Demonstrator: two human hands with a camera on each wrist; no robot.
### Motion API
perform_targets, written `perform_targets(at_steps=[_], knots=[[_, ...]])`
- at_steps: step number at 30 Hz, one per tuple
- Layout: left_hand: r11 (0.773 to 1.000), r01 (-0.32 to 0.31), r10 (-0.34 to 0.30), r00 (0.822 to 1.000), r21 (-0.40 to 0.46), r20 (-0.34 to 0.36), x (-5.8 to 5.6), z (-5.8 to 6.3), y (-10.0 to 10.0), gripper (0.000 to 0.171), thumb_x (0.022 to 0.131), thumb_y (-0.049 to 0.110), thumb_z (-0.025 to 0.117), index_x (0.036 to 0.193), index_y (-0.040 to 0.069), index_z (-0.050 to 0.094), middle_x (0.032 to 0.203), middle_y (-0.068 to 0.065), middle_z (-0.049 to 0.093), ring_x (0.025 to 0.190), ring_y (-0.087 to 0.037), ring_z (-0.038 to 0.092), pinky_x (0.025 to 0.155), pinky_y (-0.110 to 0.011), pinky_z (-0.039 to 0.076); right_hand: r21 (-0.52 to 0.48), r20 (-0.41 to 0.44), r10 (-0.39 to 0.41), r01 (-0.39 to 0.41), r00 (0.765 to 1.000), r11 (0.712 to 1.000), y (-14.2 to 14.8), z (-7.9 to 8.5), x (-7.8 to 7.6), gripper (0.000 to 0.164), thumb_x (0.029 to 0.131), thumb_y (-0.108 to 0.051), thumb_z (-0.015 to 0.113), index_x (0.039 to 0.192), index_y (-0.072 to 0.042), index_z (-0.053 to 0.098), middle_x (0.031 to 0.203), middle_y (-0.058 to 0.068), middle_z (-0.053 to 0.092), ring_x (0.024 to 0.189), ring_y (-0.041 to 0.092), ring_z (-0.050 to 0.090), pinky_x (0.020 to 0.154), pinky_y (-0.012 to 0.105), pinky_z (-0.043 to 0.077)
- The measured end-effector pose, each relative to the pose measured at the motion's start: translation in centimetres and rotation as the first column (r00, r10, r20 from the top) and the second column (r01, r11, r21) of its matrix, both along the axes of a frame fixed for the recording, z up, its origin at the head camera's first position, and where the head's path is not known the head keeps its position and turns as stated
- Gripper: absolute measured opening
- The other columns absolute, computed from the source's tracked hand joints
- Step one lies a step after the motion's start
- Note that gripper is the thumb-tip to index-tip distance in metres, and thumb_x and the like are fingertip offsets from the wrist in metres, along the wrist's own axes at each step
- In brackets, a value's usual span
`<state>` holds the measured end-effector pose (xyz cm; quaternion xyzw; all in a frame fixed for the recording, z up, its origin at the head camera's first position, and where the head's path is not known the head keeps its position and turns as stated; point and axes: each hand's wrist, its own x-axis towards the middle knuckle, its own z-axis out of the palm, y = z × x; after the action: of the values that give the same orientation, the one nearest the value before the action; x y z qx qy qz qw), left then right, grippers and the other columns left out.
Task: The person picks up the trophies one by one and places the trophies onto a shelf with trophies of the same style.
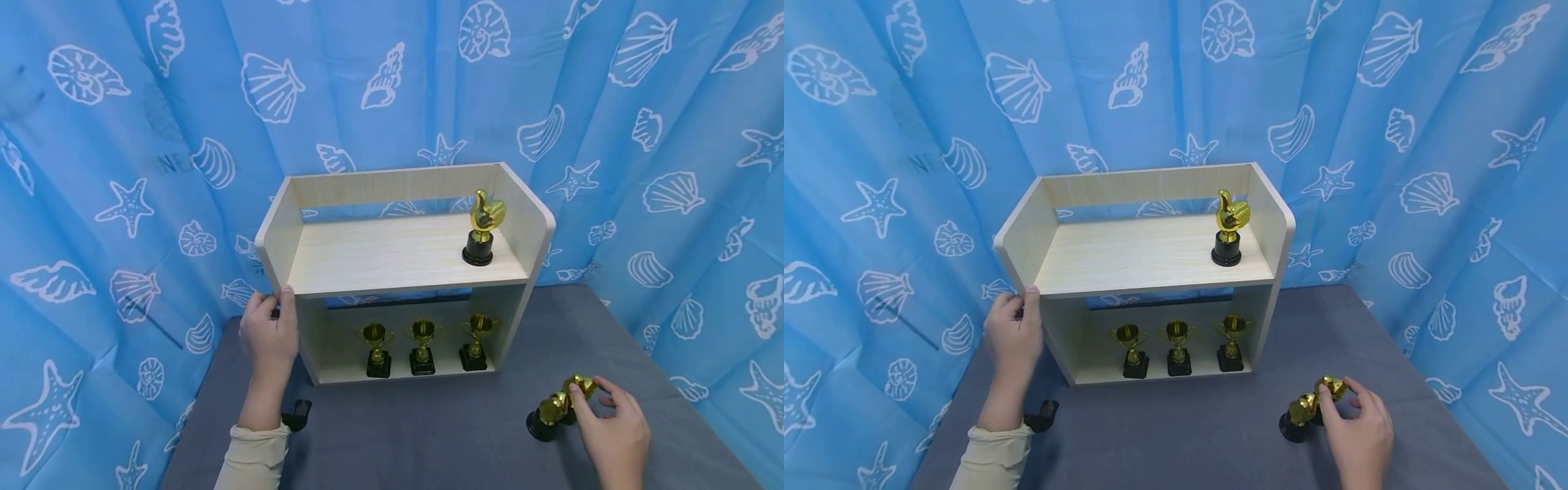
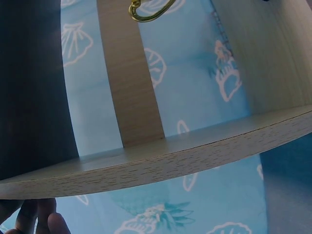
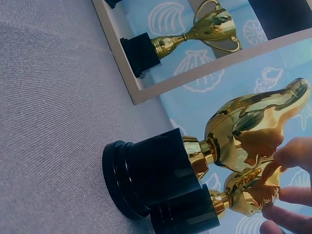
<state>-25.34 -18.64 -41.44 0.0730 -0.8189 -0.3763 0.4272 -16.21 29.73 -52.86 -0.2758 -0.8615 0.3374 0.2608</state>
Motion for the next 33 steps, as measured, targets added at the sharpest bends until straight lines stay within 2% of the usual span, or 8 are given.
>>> perform_targets(at_steps=[10, 19, 25, 33], knots=[[1.000, 0.006, -0.006, 1.000, -0.001, -0.008, -0.08, -0.29, -0.18, 0.055, 0.108, 0.041, 0.059, 0.082, -0.005, 0.076, 0.087, -0.017, 0.061, 0.075, -0.033, 0.063, 0.064, -0.042, 0.046, -0.047, 0.096, -0.035, 0.040, 0.995, 0.998, -0.10, 0.04, -0.23, 0.064, 0.095, -0.048, 0.075, 0.134, 0.002, 0.067, 0.128, 0.033, 0.069, 0.111, 0.051, 0.067, 0.089, 0.066, 0.050], [1.000, 0.006, -0.006, 1.000, -0.004, -0.005, -0.12, -0.13, -0.20, 0.055, 0.108, 0.042, 0.059, 0.082, -0.004, 0.077, 0.087, -0.016, 0.062, 0.075, -0.032, 0.063, 0.063, -0.041, 0.045, -0.080, 0.111, -0.044, 0.053, 0.993, 0.995, 0.01, -0.10, -0.33, 0.068, 0.097, -0.054, 0.070, 0.137, 0.002, 0.066, 0.130, 0.034, 0.068, 0.112, 0.051, 0.066, 0.089, 0.066, 0.050], [1.000, 0.007, -0.007, 1.000, -0.002, 0.004, -0.08, -0.14, -0.09, 0.054, 0.107, 0.041, 0.059, 0.085, -0.003, 0.078, 0.086, -0.016, 0.061, 0.074, -0.031, 0.062, 0.063, -0.040, 0.044, -0.077, 0.083, -0.063, 0.069, 0.995, 0.995, 0.02, -0.33, -0.08, 0.064, 0.097, -0.049, 0.070, 0.135, 0.003, 0.067, 0.128, 0.035, 0.068, 0.109, 0.051, 0.067, 0.087, 0.066, 0.050], [1.000, 0.001, -0.001, 1.000, 0.004, 0.001, -0.15, -0.05, -0.08, 0.055, 0.108, 0.041, 0.058, 0.085, -0.004, 0.078, 0.086, -0.016, 0.061, 0.075, -0.032, 0.063, 0.064, -0.041, 0.045, -0.088, 0.113, -0.089, 0.100, 0.990, 0.991, 0.26, -0.21, -0.24, 0.068, 0.097, -0.054, 0.069, 0.136, 0.002, 0.067, 0.130, 0.034, 0.067, 0.110, 0.050, 0.067, 0.088, 0.065, 0.050]])
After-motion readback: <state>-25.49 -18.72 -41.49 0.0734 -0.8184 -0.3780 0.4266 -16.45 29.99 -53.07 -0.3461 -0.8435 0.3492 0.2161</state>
